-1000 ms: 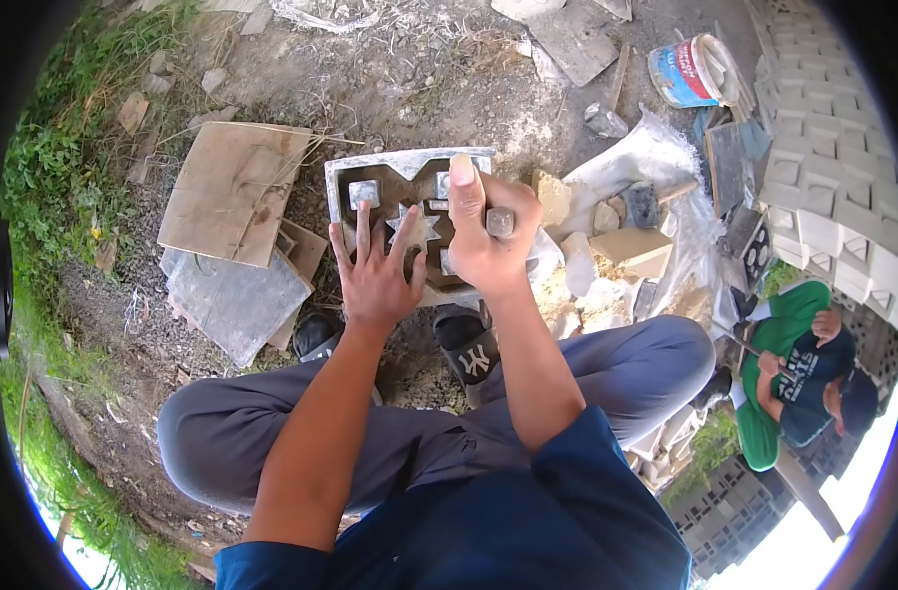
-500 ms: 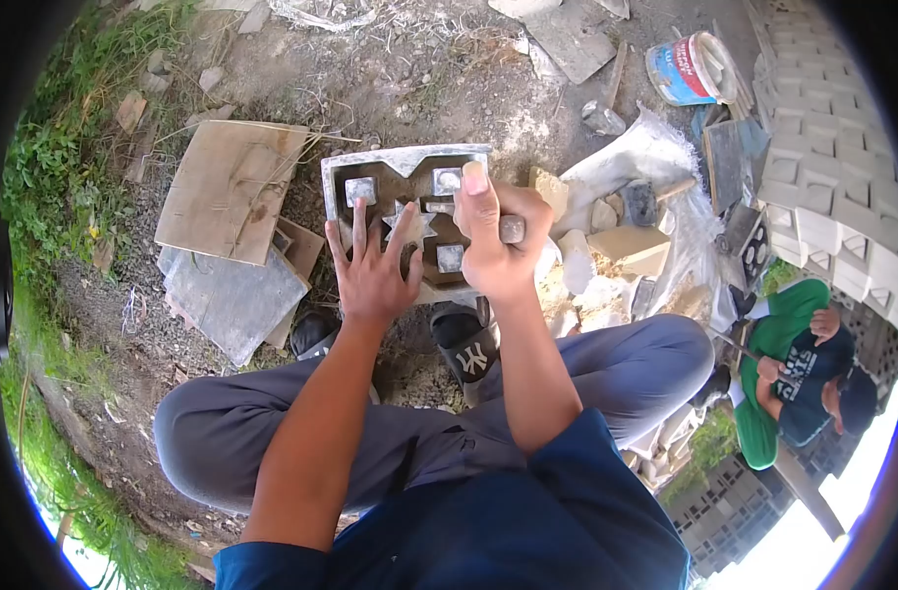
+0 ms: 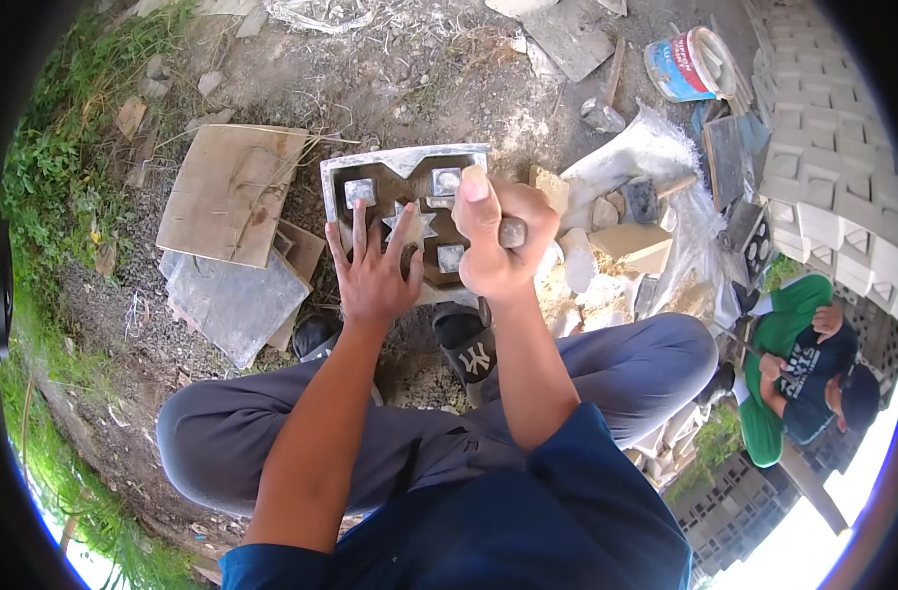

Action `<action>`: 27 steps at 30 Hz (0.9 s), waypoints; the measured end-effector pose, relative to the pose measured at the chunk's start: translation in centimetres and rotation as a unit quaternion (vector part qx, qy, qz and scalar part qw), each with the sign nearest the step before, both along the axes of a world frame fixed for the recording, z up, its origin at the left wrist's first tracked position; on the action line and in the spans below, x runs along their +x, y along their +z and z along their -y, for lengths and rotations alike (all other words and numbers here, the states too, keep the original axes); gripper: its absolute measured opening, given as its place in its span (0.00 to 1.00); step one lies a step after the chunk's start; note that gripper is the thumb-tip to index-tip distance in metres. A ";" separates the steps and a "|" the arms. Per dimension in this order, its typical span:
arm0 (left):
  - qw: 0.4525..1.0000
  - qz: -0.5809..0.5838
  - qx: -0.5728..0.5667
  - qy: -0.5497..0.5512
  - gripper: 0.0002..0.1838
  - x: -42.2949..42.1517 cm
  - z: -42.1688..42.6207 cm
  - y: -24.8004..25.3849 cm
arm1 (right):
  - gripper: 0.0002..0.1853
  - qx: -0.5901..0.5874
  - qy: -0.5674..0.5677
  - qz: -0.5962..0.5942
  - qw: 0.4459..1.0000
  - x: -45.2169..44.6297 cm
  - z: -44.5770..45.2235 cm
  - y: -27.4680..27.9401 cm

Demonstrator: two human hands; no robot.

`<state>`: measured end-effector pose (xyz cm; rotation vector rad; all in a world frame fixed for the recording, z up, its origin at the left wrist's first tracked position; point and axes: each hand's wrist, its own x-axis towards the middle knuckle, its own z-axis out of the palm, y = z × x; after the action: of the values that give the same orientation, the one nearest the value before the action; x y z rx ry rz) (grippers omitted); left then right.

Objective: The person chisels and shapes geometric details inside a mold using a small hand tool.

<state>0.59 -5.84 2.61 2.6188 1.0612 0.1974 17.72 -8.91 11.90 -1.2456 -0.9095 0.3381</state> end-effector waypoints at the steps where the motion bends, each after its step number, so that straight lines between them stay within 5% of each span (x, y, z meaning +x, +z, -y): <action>1: 1.000 0.011 -0.002 0.001 0.37 -0.1 0.0 0.0 | 0.11 0.028 0.028 0.001 0.999 0.0 0.4 0.0; 4: 1.000 -0.010 -0.002 -0.005 0.38 -0.1 0.0 0.3 | 0.11 -0.008 0.005 -0.009 1.000 -0.1 -0.3 -0.6; 8: 1.000 -0.009 -0.014 0.000 0.37 -0.1 0.0 0.0 | 0.26 0.067 0.021 -0.088 0.994 0.0 0.2 0.0; 11: 1.000 -0.015 -0.016 -0.006 0.37 -0.2 0.4 0.2 | 0.02 -0.047 0.002 -0.046 0.998 0.6 0.7 -1.6; 16: 1.000 -0.014 -0.009 -0.001 0.37 -0.1 0.0 0.1 | 0.04 0.101 0.049 -0.030 0.993 0.0 1.0 -0.7; 24: 1.000 -0.006 -0.015 -0.001 0.37 0.0 0.0 0.2 | 0.02 -0.003 0.009 0.018 1.000 0.3 0.8 -0.9; 27: 1.000 -0.009 -0.012 0.005 0.37 -0.3 -0.2 0.2 | 0.09 0.009 0.057 0.039 0.998 0.7 1.4 -0.6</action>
<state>0.32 -5.66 2.78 2.5986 1.0771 0.1622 18.44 -10.31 11.28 -1.1998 -1.0512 0.3723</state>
